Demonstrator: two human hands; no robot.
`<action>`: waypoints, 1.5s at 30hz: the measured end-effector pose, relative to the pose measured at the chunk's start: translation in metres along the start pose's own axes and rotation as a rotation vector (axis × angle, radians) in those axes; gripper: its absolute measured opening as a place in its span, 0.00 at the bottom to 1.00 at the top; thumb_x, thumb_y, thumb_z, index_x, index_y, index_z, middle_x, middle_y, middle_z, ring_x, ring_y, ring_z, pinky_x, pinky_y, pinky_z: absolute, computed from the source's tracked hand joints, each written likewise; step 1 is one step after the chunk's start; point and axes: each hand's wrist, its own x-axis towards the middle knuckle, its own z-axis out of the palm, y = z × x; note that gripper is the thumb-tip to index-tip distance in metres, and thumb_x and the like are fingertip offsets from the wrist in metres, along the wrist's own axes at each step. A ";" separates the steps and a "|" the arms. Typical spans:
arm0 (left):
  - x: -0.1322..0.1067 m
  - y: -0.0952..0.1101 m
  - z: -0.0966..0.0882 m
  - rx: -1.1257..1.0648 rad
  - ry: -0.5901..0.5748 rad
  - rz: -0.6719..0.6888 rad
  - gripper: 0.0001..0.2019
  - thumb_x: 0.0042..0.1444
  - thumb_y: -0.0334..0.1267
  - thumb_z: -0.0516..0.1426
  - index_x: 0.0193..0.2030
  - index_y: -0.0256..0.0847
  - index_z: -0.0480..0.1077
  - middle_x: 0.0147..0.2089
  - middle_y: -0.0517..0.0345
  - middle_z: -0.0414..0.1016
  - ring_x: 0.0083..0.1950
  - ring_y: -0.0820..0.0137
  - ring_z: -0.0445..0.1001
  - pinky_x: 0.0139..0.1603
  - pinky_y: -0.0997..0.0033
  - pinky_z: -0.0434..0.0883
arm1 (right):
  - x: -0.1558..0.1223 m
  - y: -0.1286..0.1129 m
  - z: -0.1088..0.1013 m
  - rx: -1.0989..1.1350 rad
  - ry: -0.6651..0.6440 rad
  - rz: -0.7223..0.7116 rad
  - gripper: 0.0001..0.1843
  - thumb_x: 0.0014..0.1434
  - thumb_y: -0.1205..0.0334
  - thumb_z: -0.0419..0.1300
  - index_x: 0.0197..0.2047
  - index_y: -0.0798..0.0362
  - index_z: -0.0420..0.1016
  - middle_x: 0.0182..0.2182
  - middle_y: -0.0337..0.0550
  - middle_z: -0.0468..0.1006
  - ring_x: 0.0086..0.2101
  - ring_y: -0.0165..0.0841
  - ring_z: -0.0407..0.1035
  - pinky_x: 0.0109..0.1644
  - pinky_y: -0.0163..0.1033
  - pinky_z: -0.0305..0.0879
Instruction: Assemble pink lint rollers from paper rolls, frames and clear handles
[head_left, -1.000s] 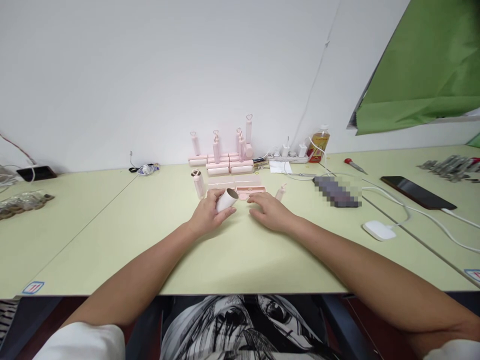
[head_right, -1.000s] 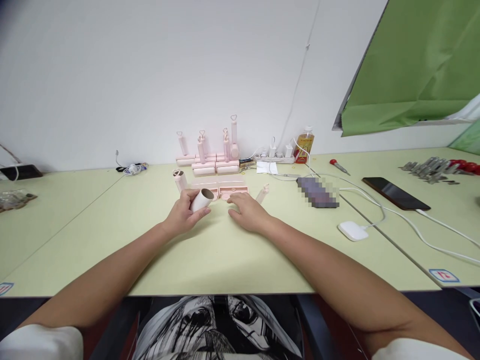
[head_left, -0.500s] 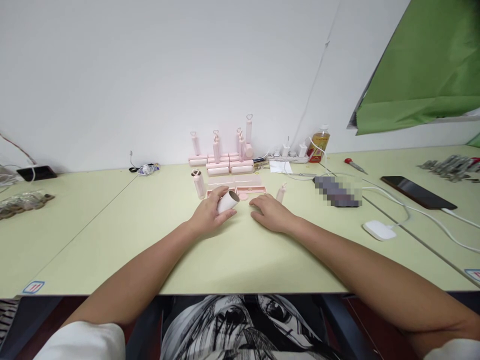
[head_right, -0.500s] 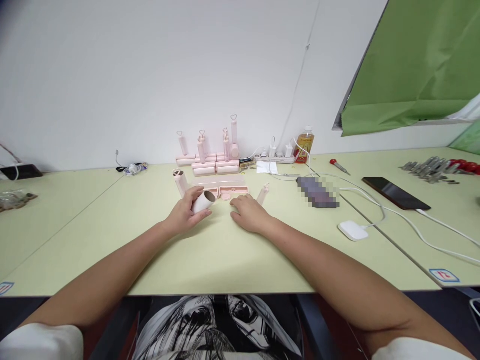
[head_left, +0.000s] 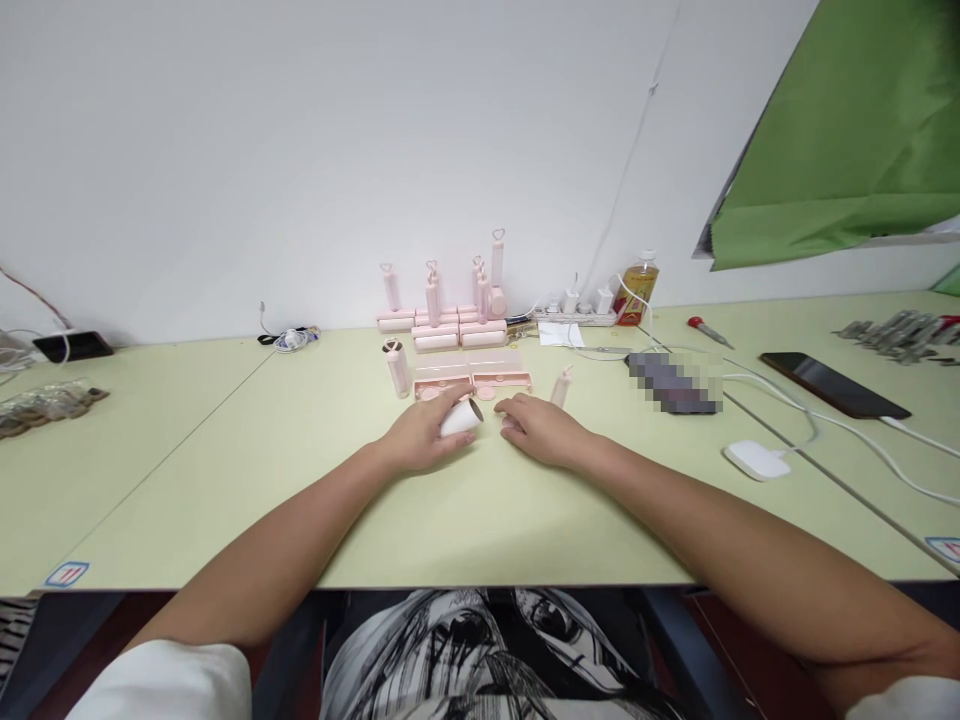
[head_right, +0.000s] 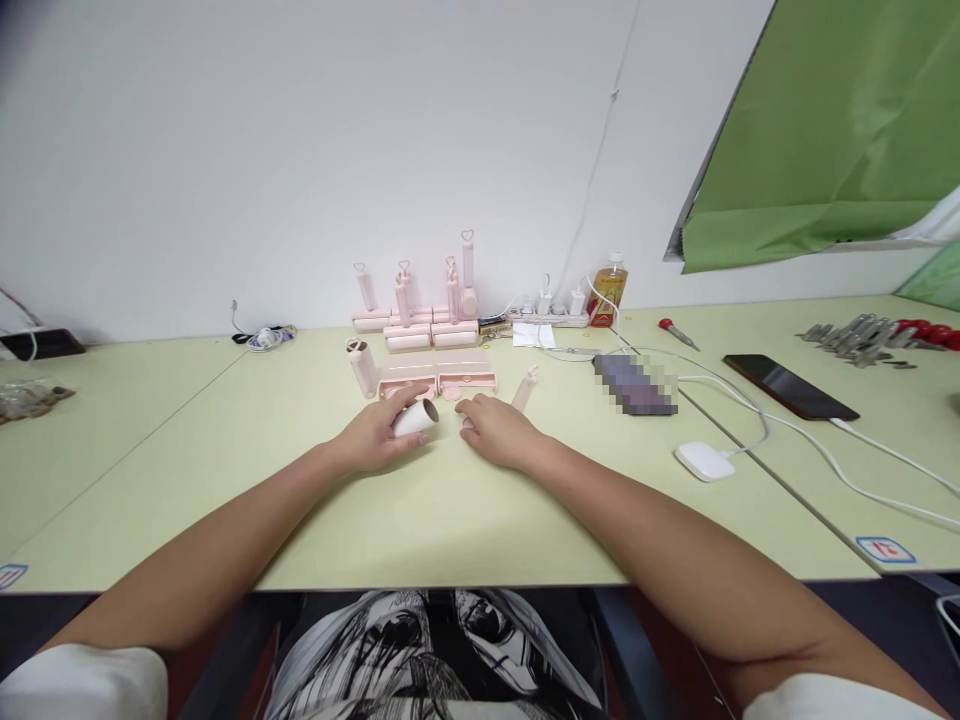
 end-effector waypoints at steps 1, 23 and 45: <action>0.000 -0.001 0.000 0.013 -0.006 0.011 0.33 0.59 0.48 0.56 0.69 0.45 0.52 0.64 0.49 0.67 0.58 0.59 0.72 0.55 0.60 0.70 | 0.000 0.000 0.000 0.003 -0.006 -0.001 0.17 0.62 0.63 0.54 0.54 0.55 0.71 0.43 0.52 0.74 0.44 0.43 0.70 0.46 0.43 0.61; 0.000 0.000 0.004 0.048 -0.055 -0.027 0.32 0.56 0.51 0.58 0.66 0.44 0.59 0.63 0.49 0.68 0.60 0.56 0.71 0.57 0.56 0.69 | 0.004 -0.007 0.009 0.919 0.178 0.083 0.09 0.51 0.62 0.60 0.25 0.52 0.62 0.31 0.41 0.75 0.36 0.34 0.69 0.39 0.38 0.61; -0.001 0.017 0.004 -0.008 -0.074 -0.037 0.28 0.57 0.49 0.57 0.63 0.45 0.60 0.57 0.53 0.73 0.52 0.59 0.74 0.50 0.62 0.69 | -0.005 -0.024 0.010 0.922 0.181 0.036 0.11 0.55 0.57 0.62 0.29 0.54 0.66 0.30 0.37 0.72 0.30 0.29 0.65 0.34 0.34 0.58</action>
